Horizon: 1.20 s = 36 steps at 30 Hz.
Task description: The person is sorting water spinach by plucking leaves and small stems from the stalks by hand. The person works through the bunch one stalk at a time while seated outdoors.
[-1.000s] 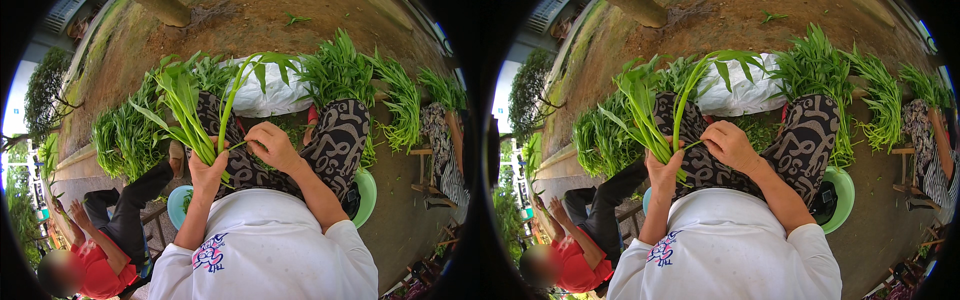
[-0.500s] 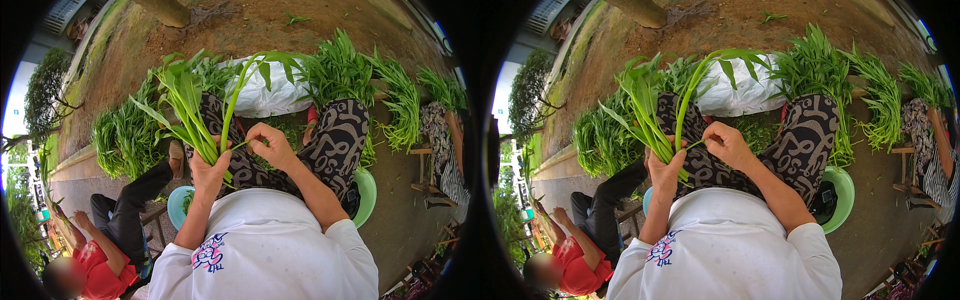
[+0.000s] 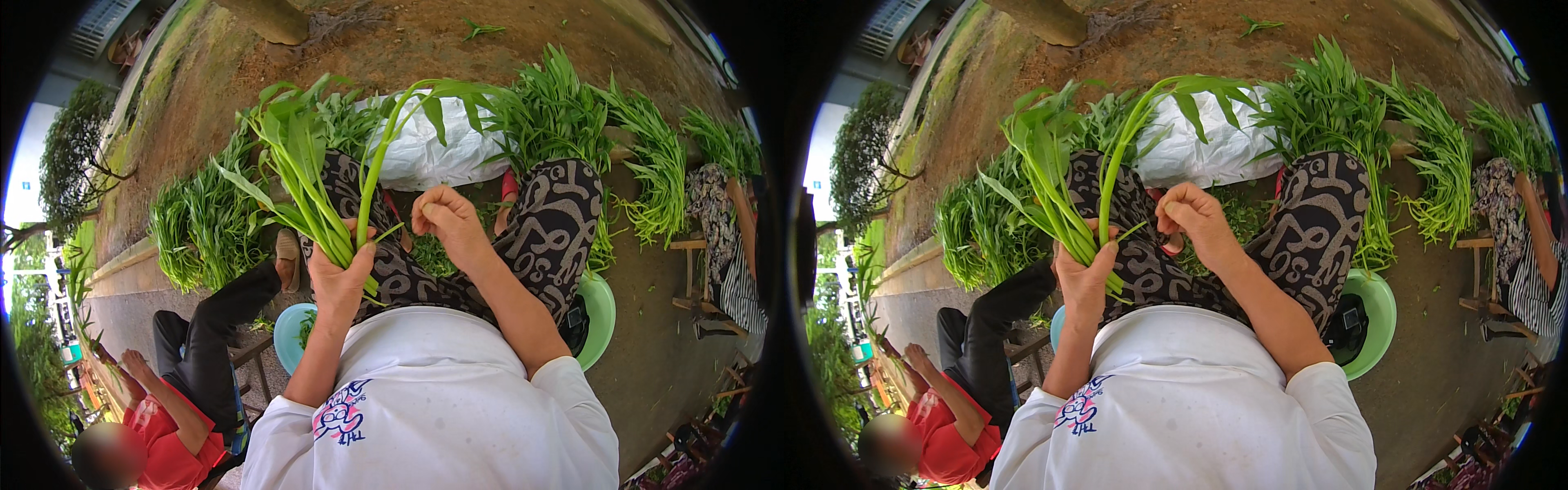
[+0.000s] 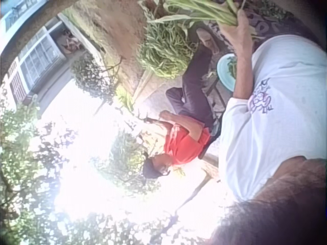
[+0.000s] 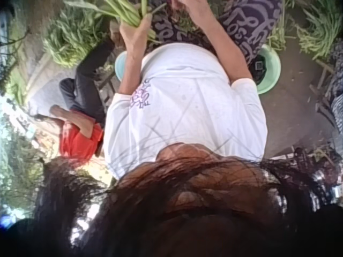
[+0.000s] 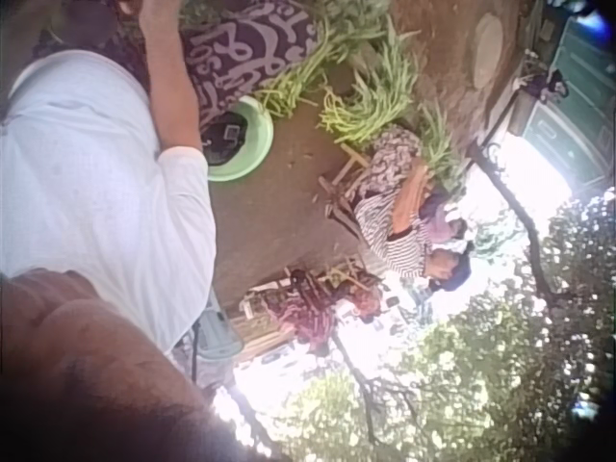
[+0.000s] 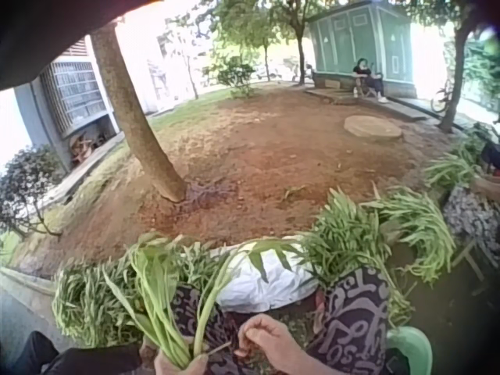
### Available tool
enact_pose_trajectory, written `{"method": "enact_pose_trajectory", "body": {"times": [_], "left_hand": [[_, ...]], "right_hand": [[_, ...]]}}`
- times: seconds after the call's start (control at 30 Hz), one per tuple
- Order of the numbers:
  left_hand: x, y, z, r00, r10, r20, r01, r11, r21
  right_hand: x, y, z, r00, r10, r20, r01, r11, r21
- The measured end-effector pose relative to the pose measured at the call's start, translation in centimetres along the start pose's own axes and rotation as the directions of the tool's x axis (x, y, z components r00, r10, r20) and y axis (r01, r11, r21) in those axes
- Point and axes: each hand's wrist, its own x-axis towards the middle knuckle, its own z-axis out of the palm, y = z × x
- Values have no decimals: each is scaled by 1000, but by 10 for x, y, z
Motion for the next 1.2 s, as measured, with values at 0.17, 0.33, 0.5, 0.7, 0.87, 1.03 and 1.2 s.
{"method": "enact_pose_trajectory", "body": {"times": [0.17,0.33,0.5,0.7,0.87,1.03,1.2], "left_hand": [[-1,1,-1,1000,-3,-22,2,999,-38],[0,2,-2,1000,-12,-7,11,999,-50],[0,-1,0,1000,-25,-4,25,999,-46],[-1,-3,0,998,-49,33,52,994,-96],[-2,-10,-1,996,-58,63,67,985,-161],[-1,-12,1,994,-72,78,87,974,-209],[-2,-10,2,996,-65,64,78,972,-221]], "right_hand": [[-1,-11,1,978,-208,-29,168,859,-483],[-1,-13,8,865,-449,225,455,511,-729],[-6,-12,18,800,-475,367,566,391,-726],[-4,-10,16,717,-514,471,619,161,-768],[-7,-7,15,826,-434,359,518,334,-787],[-7,4,10,955,-257,148,294,763,-576],[-6,2,4,995,-63,77,80,966,-246]]}}
